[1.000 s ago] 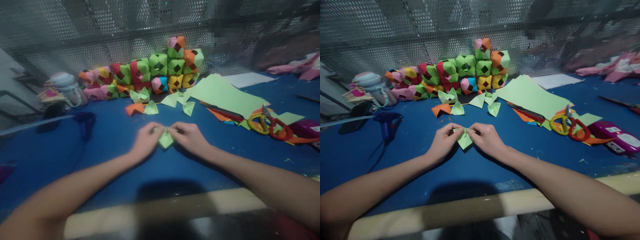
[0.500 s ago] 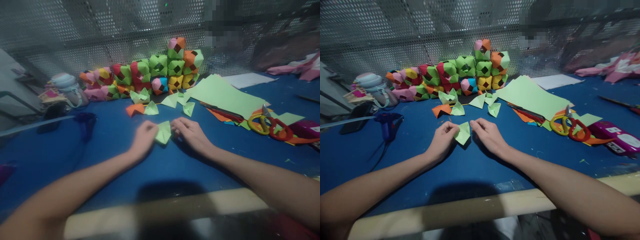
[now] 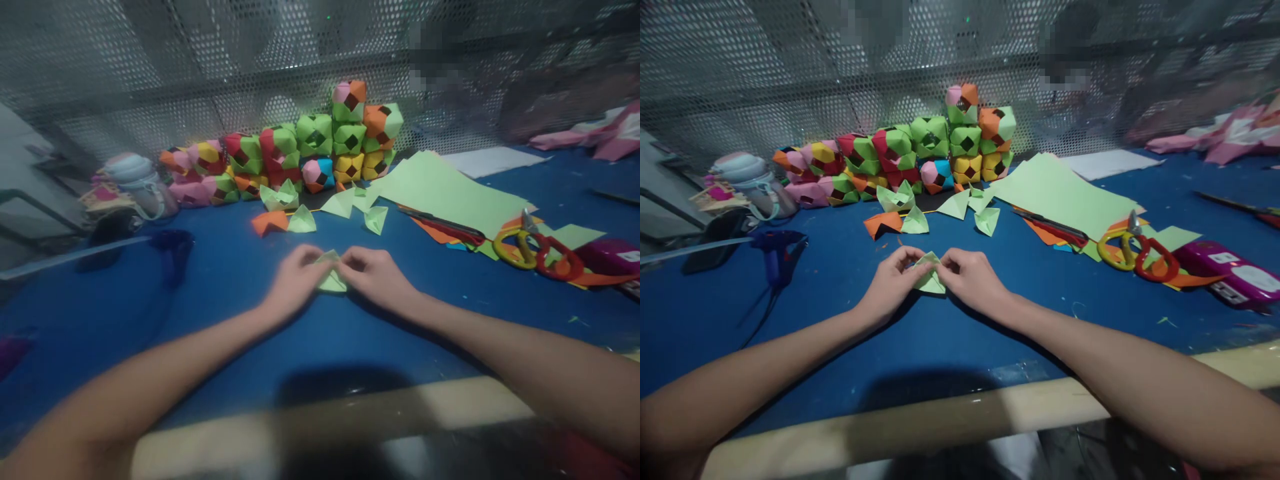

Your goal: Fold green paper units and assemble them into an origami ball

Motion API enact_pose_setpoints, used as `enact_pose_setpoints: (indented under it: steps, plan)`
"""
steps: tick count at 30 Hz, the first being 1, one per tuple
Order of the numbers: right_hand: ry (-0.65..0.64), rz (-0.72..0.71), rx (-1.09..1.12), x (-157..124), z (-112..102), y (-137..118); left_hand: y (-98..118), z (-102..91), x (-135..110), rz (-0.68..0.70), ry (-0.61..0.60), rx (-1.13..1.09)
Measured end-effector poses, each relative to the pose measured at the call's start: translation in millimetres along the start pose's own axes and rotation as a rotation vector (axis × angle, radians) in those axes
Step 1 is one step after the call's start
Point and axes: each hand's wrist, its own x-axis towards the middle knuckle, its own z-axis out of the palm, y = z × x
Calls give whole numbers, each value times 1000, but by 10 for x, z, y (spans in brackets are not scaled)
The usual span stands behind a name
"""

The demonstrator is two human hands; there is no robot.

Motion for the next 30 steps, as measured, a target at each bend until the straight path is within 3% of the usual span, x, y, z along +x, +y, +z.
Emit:
enact_pose_setpoints:
  steps: [13,21,30]
  plan:
    - [-15,27,22,-7,1,-6,-53,-19,11,-2,7,44]
    - [30,-47,51,-12,-5,-2,14,-17,-33,42,-90,116]
    - [88,-114,23,-16,13,2,17,-22,-28,13,-157,46]
